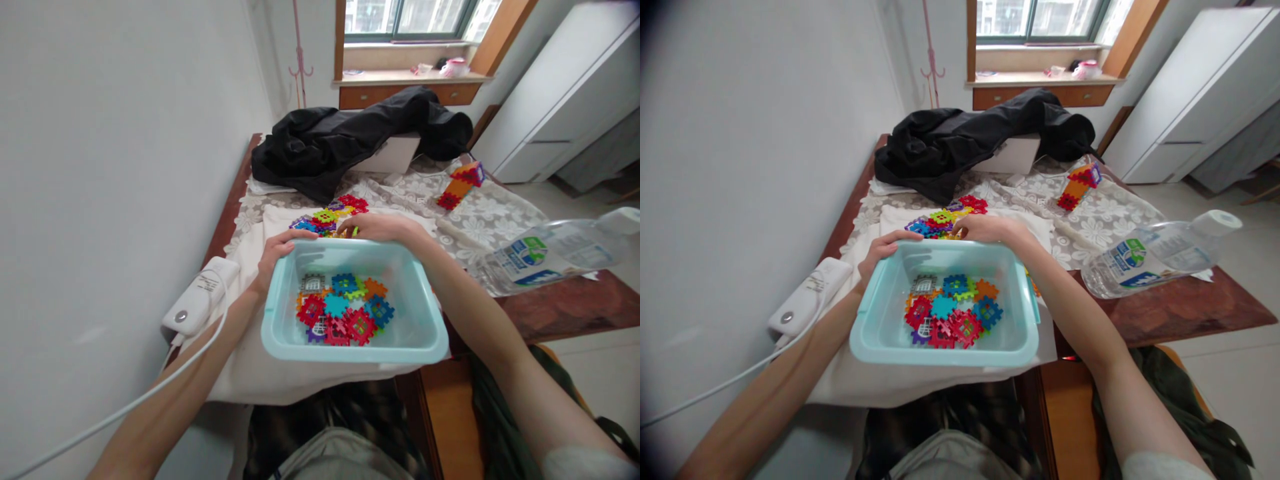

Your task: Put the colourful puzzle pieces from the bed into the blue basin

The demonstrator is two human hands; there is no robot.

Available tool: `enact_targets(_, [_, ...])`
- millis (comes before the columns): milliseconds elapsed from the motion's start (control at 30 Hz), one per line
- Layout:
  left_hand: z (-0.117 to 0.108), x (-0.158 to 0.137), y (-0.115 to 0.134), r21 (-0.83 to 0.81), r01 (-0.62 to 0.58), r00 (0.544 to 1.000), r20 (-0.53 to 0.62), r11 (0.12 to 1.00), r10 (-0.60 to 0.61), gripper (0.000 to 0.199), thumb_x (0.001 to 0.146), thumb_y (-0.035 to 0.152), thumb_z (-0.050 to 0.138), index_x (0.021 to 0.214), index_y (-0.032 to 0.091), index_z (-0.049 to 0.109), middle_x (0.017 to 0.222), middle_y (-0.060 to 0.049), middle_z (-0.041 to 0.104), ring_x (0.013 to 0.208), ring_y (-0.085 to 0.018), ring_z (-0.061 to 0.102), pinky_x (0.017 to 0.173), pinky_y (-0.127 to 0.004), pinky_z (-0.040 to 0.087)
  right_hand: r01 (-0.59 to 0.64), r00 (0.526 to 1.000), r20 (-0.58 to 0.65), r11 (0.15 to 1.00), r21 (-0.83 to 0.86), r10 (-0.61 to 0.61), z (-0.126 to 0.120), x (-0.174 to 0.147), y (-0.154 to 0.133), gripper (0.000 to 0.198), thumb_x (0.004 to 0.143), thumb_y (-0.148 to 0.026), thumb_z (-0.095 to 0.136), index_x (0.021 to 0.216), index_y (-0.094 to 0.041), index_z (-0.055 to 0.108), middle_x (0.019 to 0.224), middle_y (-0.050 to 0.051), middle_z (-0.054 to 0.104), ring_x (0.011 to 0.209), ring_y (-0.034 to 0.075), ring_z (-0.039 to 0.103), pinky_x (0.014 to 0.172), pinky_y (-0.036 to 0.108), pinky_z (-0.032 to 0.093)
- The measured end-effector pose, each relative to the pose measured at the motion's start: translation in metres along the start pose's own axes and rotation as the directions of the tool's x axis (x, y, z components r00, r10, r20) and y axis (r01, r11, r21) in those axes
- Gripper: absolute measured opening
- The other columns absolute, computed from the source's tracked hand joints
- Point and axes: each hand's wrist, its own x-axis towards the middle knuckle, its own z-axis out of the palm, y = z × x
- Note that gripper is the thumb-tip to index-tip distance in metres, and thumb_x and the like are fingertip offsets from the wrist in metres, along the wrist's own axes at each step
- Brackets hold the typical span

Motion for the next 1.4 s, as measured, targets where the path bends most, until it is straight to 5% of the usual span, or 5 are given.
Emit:
enact_targets(467, [0.001, 0.0, 0.0, 0.027, -0.009, 1.0, -0.004, 1.0, 0.009, 0.039, 0.077, 0.039, 0.07, 0.099, 0.013, 0.088, 0.097, -0.012, 0.082, 0.083, -0.025, 0.073, 0.074, -0.031, 0.056, 0.051, 0.999, 0.008, 0.998, 0.025, -0.051, -0.001, 0.002, 0.001, 0.036, 0.091, -0.022, 0.065, 0.123, -0.025, 0.08, 0.123, 0.006, 0.082, 0.106, 0.027, 0.076, 0.086, 0.03, 0.056])
enact_targets(733, [0.0, 0.001, -0.001, 0.029, -0.013, 1.0, -0.008, 1.0, 0.013, 0.039, 0.075, 0.04, 0.071, 0.097, 0.014, 0.088, 0.097, -0.011, 0.083, 0.086, -0.026, 0.073, 0.076, -0.031, 0.057, -0.071, 0.997, -0.009, 0.997, -0.033, 0.071, -0.002, -0.006, -0.007, 0.033, 0.093, -0.027, 0.065, 0.123, -0.025, 0.079, 0.128, 0.008, 0.081, 0.112, 0.029, 0.075, 0.087, 0.031, 0.056])
enact_targets(900, [0.0, 0.0, -0.002, 0.031, -0.012, 1.0, -0.004, 0.999, 0.012, 0.04, 0.077, 0.041, 0.069, 0.099, 0.013, 0.088, 0.096, -0.012, 0.082, 0.087, -0.026, 0.074, 0.077, -0.032, 0.057, 0.076, 0.996, 0.034, 0.997, 0.032, -0.077, -0.001, -0.003, -0.003, 0.047, 0.09, -0.021, 0.065, 0.136, -0.027, 0.075, 0.132, 0.005, 0.08, 0.116, 0.026, 0.076, 0.093, 0.029, 0.056])
enact_targets(1067, [0.0, -0.001, -0.003, -0.006, 0.003, 1.0, -0.01, 1.0, -0.003, 0.039, 0.076, 0.041, 0.07, 0.099, 0.015, 0.088, 0.095, -0.011, 0.083, 0.084, -0.025, 0.074, 0.076, -0.031, 0.057, 0.103, 0.993, 0.056, 0.993, 0.055, -0.106, 0.0, -0.001, 0.0, 0.041, 0.091, -0.026, 0.066, 0.131, -0.025, 0.076, 0.127, 0.007, 0.081, 0.108, 0.025, 0.077, 0.086, 0.029, 0.056])
enact_targets(1400, [-0.001, -0.004, -0.003, -0.014, 0.077, 0.995, -0.06, 0.997, -0.078, 0.038, 0.076, 0.041, 0.071, 0.096, 0.016, 0.089, 0.091, -0.01, 0.082, 0.084, -0.026, 0.072, 0.076, -0.032, 0.057, -0.052, 0.996, 0.075, 0.998, 0.037, 0.049, 0.0, -0.006, -0.009, 0.027, 0.088, -0.039, 0.071, 0.11, -0.024, 0.077, 0.108, 0.005, 0.082, 0.09, 0.023, 0.074, 0.067, 0.029, 0.047])
